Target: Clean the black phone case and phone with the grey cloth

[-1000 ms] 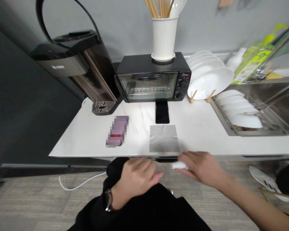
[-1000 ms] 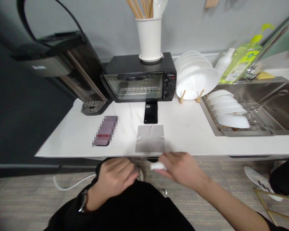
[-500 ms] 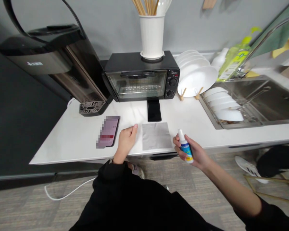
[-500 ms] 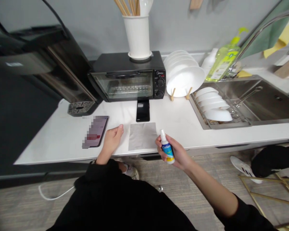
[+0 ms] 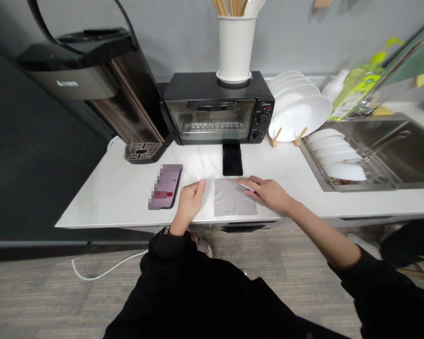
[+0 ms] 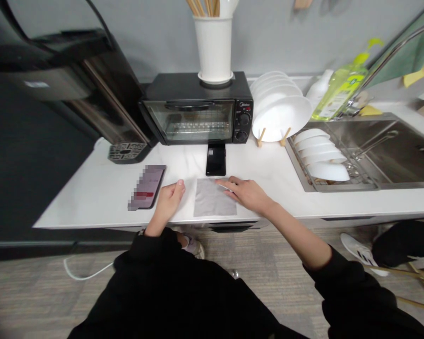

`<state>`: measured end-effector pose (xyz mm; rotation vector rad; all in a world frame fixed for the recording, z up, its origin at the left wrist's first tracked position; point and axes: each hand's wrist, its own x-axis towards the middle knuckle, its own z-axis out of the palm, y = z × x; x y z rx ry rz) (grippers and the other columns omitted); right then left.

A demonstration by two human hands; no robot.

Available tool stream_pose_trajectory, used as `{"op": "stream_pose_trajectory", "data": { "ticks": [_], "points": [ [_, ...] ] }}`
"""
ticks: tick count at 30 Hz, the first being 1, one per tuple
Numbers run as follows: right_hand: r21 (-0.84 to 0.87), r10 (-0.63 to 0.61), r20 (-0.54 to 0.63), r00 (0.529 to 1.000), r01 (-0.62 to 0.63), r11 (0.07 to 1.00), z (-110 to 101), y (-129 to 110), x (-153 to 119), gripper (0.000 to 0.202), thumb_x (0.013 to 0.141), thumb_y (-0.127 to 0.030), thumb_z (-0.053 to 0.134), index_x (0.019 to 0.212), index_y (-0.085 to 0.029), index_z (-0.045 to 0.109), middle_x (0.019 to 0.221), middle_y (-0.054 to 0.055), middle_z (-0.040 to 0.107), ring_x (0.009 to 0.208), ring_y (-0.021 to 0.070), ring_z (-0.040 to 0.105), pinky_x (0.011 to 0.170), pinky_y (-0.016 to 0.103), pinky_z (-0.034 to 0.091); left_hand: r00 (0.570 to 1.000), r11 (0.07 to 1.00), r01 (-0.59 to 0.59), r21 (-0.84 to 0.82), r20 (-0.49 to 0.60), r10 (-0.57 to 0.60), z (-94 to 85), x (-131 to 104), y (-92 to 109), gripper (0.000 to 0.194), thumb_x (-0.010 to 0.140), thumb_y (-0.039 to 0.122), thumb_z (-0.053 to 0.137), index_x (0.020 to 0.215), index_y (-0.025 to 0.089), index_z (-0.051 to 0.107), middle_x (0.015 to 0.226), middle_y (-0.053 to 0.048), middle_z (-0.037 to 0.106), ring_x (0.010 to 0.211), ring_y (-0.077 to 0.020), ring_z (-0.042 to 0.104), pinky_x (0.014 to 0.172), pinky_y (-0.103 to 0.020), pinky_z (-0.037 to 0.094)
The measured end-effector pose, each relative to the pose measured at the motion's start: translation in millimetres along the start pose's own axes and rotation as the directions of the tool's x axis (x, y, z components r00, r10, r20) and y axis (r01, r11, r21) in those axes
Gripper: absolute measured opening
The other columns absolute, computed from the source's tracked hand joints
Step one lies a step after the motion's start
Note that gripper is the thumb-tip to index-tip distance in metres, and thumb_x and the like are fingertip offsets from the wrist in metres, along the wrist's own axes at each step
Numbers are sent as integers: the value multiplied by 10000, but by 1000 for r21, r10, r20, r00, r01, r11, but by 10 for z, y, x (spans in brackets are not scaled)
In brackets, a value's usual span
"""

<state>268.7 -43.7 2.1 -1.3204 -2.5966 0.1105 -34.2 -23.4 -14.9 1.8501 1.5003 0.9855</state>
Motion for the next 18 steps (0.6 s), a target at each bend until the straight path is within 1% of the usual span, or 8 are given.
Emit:
{"op": "stream_pose_trajectory", "data": {
  "ticks": [3,5,9,11,15,18],
  "points": [
    [-50,-52,5,999,52,997,15,11,74,405,1140,-417,360,1459,-281,571,1274,91,735,792,194,725,680,302,485,1000,1000,7,-10,3,-7,-5,-4,6,579,1027,562,393,554,229,427,529,18,458,541,-134,453,595,-300,320],
    [-70,-53,3,999,53,996,15,8,94,393,1140,-424,364,1432,-281,585,1279,84,743,782,193,722,662,296,458,1000,1000,15,-11,5,-15,-6,-5,11,581,1028,566,390,556,228,426,528,18,459,545,-134,458,596,-299,322],
    [-100,-23,-27,999,20,995,33,19,107,449,1137,-460,363,1543,-315,488,1269,79,741,758,195,712,627,291,417,1000,1000,23,-4,12,-22,-9,-6,23,580,1031,568,382,563,228,425,523,19,456,560,-137,477,599,-295,328],
    [-89,-23,-39,999,20,996,64,43,112,455,1137,-468,353,1543,-318,494,1263,82,741,759,195,706,629,293,412,1000,1000,24,2,17,-24,-13,-8,28,578,1032,568,382,566,229,427,519,18,455,569,-140,489,601,-292,334],
    [-41,-61,-43,997,59,997,144,102,116,442,1140,-468,328,1419,-277,613,1235,94,757,769,202,698,646,306,417,999,1000,26,8,18,-26,-19,-11,35,578,1033,563,386,563,230,430,516,14,464,576,-144,513,601,-290,342],
    [-4,-71,-54,996,71,997,168,120,111,447,1136,-474,334,1431,-277,607,1235,104,757,792,206,695,650,308,426,1000,1000,22,12,21,-22,-18,-14,31,584,1037,566,378,564,230,434,516,11,474,582,-147,526,600,-290,346]
  ]
}}
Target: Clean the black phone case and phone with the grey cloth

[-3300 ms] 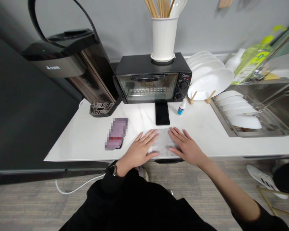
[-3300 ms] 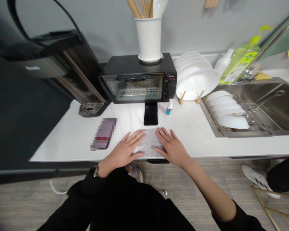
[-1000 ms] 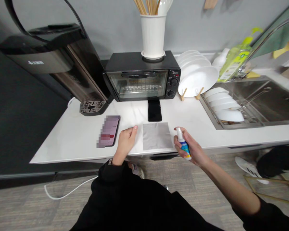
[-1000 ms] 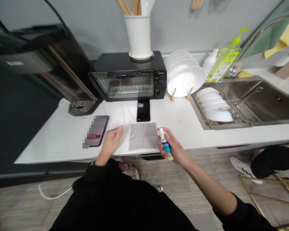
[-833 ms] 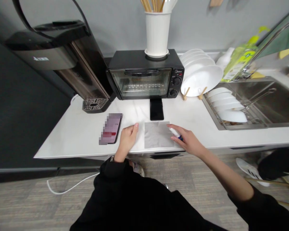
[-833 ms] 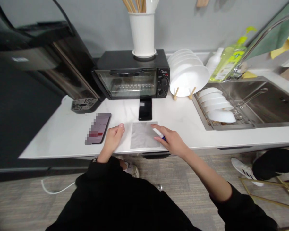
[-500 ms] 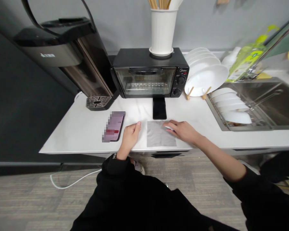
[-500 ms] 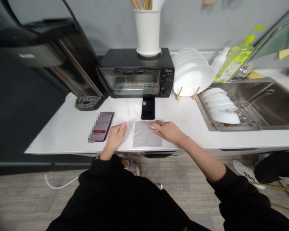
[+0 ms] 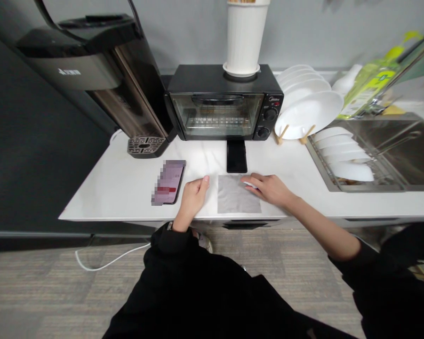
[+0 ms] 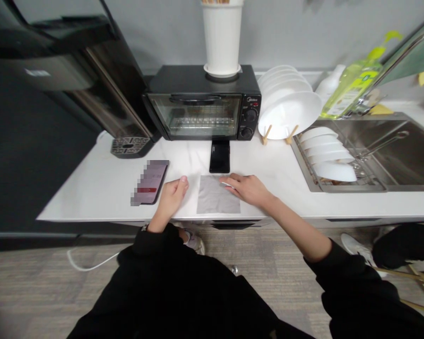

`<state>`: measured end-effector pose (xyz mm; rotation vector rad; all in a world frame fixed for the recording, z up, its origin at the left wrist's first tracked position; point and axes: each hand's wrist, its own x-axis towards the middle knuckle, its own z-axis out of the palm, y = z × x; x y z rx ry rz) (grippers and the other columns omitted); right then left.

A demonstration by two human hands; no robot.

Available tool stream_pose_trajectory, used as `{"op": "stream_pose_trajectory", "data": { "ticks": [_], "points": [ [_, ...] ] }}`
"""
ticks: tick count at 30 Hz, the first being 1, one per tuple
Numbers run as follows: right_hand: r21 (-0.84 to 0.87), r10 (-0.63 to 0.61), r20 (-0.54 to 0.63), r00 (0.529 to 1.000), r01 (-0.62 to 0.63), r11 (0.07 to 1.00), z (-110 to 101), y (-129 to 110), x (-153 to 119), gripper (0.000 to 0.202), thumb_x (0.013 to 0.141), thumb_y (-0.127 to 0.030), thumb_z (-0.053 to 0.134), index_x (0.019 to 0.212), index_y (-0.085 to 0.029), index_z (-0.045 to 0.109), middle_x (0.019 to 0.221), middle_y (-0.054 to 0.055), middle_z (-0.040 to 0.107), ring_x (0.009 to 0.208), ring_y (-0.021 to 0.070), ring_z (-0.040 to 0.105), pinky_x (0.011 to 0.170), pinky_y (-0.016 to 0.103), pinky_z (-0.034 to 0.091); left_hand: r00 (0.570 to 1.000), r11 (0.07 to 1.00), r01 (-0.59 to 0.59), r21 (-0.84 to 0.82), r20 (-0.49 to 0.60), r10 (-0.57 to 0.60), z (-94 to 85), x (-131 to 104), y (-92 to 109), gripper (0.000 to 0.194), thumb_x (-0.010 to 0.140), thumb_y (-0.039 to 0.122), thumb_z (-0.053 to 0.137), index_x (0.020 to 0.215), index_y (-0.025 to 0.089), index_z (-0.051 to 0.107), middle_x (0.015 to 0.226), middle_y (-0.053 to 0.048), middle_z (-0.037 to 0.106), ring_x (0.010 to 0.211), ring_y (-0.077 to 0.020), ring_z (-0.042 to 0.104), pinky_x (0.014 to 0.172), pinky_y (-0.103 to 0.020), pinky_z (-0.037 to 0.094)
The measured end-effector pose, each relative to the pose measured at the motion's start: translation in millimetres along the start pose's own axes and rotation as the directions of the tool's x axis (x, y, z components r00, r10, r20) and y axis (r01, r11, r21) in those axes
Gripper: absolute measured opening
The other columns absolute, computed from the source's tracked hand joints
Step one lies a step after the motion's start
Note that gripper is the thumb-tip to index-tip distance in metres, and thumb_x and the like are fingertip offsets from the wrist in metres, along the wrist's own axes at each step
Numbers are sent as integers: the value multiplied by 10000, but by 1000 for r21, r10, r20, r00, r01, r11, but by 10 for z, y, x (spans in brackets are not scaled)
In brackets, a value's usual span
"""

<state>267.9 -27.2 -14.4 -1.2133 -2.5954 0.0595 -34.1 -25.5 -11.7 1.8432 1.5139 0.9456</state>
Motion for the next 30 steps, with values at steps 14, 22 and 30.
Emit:
{"op": "stream_pose_trajectory", "data": {
  "ticks": [14,22,30],
  "points": [
    [236,116,-47,992,-102,966,-59,-32,-5,579,1061,-655,423,1419,-218,550,1242,132,761,788,235,707,717,345,495,1000,1000,-7,-19,7,7,5,-3,-7,591,1046,576,365,565,237,420,504,14,454,588,-154,531,611,-296,348],
    [587,277,-99,956,-169,792,-261,-93,122,688,987,-821,346,749,-217,574,731,22,602,712,191,560,695,313,406,1000,1000,-7,-20,9,7,13,-9,-20,601,1046,592,363,566,236,433,511,9,475,587,-154,537,607,-298,351],
    [326,284,-3,959,-268,907,-180,-165,280,618,981,-729,475,741,-218,728,767,36,703,680,182,599,665,308,350,1000,999,-17,-35,6,17,10,-6,-34,598,1048,592,359,571,239,434,516,8,486,586,-158,537,617,-303,360]
  ]
}}
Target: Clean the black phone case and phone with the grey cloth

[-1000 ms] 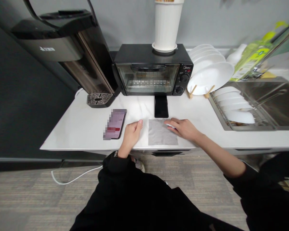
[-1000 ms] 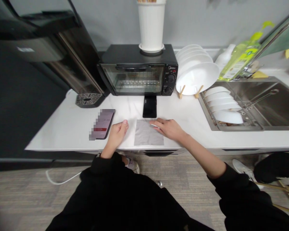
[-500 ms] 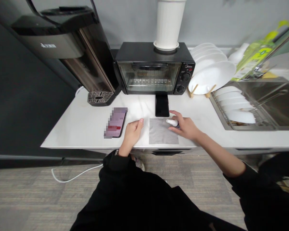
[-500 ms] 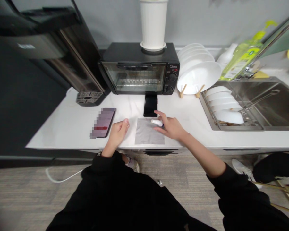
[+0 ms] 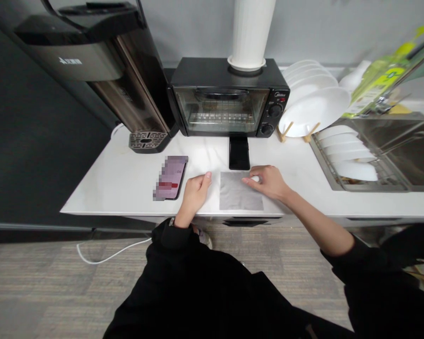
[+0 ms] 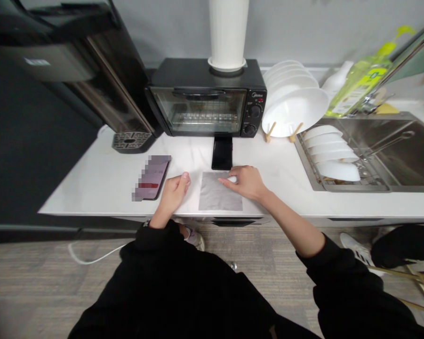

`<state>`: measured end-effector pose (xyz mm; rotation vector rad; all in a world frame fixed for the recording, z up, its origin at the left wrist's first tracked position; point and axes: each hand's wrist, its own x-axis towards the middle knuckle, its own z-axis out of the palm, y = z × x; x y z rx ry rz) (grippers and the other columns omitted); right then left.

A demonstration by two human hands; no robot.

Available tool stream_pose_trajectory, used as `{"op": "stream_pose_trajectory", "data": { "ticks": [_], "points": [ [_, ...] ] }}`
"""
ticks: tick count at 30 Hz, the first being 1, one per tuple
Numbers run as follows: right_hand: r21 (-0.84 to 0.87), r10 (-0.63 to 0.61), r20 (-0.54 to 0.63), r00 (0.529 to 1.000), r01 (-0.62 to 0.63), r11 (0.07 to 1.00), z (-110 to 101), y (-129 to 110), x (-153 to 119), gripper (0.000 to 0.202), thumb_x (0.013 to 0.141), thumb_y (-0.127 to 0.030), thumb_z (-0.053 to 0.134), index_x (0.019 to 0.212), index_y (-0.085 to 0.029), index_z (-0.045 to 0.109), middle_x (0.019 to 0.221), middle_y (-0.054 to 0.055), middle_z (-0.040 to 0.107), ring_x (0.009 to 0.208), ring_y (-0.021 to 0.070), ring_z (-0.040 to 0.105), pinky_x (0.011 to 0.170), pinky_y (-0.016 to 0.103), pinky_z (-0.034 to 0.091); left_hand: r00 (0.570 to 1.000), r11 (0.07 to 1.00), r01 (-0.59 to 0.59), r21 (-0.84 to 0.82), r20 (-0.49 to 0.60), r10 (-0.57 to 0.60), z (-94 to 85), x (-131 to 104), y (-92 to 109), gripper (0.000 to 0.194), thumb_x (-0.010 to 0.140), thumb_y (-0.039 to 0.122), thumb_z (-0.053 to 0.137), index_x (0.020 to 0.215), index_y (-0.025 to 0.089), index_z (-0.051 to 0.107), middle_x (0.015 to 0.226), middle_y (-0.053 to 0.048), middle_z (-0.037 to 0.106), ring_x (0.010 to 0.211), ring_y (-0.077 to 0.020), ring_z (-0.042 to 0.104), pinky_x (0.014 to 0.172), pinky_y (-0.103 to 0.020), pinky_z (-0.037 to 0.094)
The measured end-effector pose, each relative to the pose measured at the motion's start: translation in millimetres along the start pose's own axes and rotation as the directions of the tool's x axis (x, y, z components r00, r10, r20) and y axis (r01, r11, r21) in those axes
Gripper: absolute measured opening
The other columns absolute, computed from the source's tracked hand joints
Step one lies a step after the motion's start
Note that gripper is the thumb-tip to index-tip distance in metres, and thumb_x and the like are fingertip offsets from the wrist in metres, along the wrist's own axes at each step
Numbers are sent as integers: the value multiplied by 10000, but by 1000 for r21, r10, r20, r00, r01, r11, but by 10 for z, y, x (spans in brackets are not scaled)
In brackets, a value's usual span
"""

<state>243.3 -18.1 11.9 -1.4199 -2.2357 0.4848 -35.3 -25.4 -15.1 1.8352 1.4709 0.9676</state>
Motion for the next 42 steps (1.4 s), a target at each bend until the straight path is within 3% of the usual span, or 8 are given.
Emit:
{"op": "stream_pose_trajectory", "data": {
  "ticks": [6,11,16,22,26,31,37,42],
  "points": [
    [-91,-45,22,999,47,995,45,16,87,511,994,-476,427,632,-205,668,663,41,639,603,170,524,621,323,281,1000,1000,-3,10,-3,3,-1,-5,25,597,1054,582,347,571,240,426,517,3,495,600,-163,551,627,-306,363],
    [-61,-94,84,992,100,993,11,14,145,530,1021,-571,435,740,-221,717,756,32,674,683,176,580,636,299,309,1000,1000,-4,22,-8,5,-5,-9,55,587,1056,562,349,571,239,425,517,4,489,603,-163,553,636,-307,361],
    [-137,-99,80,992,109,985,9,37,163,440,964,-487,478,658,-229,659,680,36,659,647,195,564,631,321,297,1000,1000,-17,5,-12,17,-4,-11,46,579,1055,546,362,569,237,429,512,12,467,576,-156,525,626,-308,356],
    [9,-135,170,976,136,991,-49,20,155,407,992,-533,456,755,-238,606,725,11,661,657,183,568,657,303,317,1000,1000,-23,4,-12,23,-7,-18,64,583,1060,543,361,568,235,419,511,15,458,569,-152,514,619,-305,356],
    [26,-114,149,982,111,993,-69,4,149,163,894,-411,532,890,-248,528,689,-31,619,550,155,483,641,287,313,1000,1000,-12,11,-6,12,-10,-22,74,591,1061,556,355,567,237,418,517,7,473,590,-161,537,612,-303,358],
    [104,-138,191,972,120,987,-98,5,154,253,965,-509,469,979,-256,466,746,-31,656,547,155,490,650,281,327,1000,1000,-19,15,-6,19,-8,-20,67,592,1059,563,348,572,235,420,519,8,469,581,-156,522,614,-305,356],
    [12,-118,111,987,118,993,-94,65,165,126,880,-372,512,911,-267,450,653,-52,579,523,164,475,636,285,303,1000,1000,5,23,8,-5,-5,-14,44,609,1053,599,333,574,235,427,513,8,474,596,-160,543,614,-294,369],
    [-14,-117,118,986,119,993,-69,91,155,206,944,-463,495,981,-261,495,766,-18,690,577,185,571,649,285,327,1000,1000,5,18,5,-5,3,-20,43,602,1054,591,341,575,234,422,518,14,463,569,-153,512,603,-296,361]
  ]
}}
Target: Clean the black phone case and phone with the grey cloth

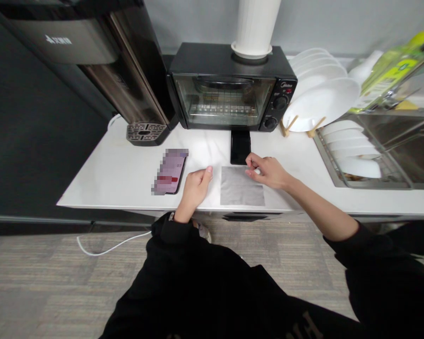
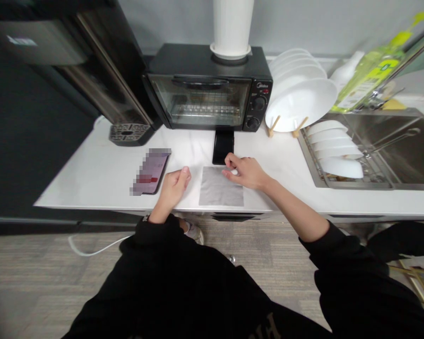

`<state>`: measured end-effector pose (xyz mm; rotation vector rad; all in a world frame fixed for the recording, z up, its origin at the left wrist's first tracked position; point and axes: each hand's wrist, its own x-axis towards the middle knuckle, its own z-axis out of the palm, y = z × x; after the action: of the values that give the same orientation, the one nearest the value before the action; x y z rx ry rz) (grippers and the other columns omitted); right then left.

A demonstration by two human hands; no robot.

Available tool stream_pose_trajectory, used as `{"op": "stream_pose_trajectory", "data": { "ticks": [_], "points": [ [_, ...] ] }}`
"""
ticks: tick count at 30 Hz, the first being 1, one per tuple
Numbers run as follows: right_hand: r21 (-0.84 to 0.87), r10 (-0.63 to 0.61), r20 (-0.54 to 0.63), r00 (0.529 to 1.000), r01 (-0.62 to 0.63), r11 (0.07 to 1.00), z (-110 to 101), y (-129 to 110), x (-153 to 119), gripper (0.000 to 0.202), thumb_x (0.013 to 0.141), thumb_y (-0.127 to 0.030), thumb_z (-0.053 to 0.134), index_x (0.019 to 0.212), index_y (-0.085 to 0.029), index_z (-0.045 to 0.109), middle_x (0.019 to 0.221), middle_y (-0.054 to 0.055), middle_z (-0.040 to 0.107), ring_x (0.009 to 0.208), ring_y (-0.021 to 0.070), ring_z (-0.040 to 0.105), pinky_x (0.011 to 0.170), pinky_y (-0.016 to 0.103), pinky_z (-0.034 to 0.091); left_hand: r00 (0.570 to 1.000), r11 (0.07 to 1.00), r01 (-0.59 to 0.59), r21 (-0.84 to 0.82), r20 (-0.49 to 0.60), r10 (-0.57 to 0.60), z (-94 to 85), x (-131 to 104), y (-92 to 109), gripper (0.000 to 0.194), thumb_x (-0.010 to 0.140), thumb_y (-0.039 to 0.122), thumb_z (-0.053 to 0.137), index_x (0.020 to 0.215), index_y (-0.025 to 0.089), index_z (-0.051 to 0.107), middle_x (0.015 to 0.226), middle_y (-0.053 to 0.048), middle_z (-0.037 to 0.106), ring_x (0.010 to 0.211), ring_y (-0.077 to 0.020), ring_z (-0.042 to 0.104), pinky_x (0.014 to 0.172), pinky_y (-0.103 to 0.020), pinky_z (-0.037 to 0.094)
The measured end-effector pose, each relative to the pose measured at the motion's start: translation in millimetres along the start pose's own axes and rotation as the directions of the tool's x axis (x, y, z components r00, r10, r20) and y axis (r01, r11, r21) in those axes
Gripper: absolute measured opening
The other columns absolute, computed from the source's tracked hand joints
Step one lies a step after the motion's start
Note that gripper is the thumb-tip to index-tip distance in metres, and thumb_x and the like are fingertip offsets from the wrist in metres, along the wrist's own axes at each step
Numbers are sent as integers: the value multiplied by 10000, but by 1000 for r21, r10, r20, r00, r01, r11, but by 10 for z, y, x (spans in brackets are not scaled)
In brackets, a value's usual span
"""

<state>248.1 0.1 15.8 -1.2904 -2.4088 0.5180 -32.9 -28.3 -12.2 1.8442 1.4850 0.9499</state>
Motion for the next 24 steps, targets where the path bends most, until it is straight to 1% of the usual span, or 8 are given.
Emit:
{"op": "stream_pose_trajectory", "data": {
  "ticks": [4,8,11,14,16,19,22,24],
  "points": [
    [-160,20,-27,999,-25,987,24,19,-46,183,919,-394,503,1021,-250,551,748,-3,724,599,219,614,639,301,302,1000,1000,-8,-23,-7,8,-11,15,-25,592,1064,577,341,589,235,428,541,16,466,568,-152,500,625,-304,368],
    [-181,47,-74,996,-60,982,-6,-52,-263,428,1016,-624,430,1056,-231,593,857,43,772,634,221,653,637,308,314,998,997,-64,-53,21,65,-41,-32,36,590,1110,512,223,635,231,431,583,17,476,590,-150,509,668,-304,394],
    [-104,55,-63,996,-61,993,-9,-222,-545,579,1021,-745,353,1042,-228,612,817,42,758,627,210,651,633,314,317,977,976,-194,101,114,183,-26,-202,274,501,1109,478,339,713,215,500,647,22,533,624,-144,537,643,-291,377],
    [24,22,-13,1000,-22,999,53,-443,-816,684,990,-836,300,1044,-233,618,778,28,730,606,197,630,620,317,312,882,853,-443,274,305,360,33,-437,623,378,1035,538,567,853,209,605,750,29,642,625,-139,573,606,-289,366],
    [99,16,10,1000,-17,995,109,-568,-936,731,955,-886,294,1051,-236,614,763,22,716,618,203,638,615,318,312,785,727,-607,319,384,486,78,-560,836,361,1039,531,568,901,203,629,793,15,671,644,-153,601,575,-300,365],
    [119,70,3,998,-70,990,167,-688,-1021,717,935,-897,349,1023,-232,604,741,26,700,621,210,637,605,319,287,690,592,-721,359,446,570,136,-641,1051,288,1047,441,585,929,182,631,811,1,682,661,-168,626,539,-320,377],
    [153,98,-7,995,-96,983,172,-762,-1044,651,937,-858,438,975,-225,585,717,20,672,590,197,598,596,317,265,656,534,-754,382,473,588,183,-624,1150,226,1006,377,668,921,175,617,817,-2,687,666,-177,642,522,-330,390],
    [269,86,-15,996,-79,960,147,-787,-1041,558,960,-780,495,941,-227,571,715,1,653,584,174,577,596,308,289,672,555,-740,379,451,588,203,-584,1178,247,986,395,699,899,186,599,800,5,686,648,-170,642,522,-323,394]
  ]
}}
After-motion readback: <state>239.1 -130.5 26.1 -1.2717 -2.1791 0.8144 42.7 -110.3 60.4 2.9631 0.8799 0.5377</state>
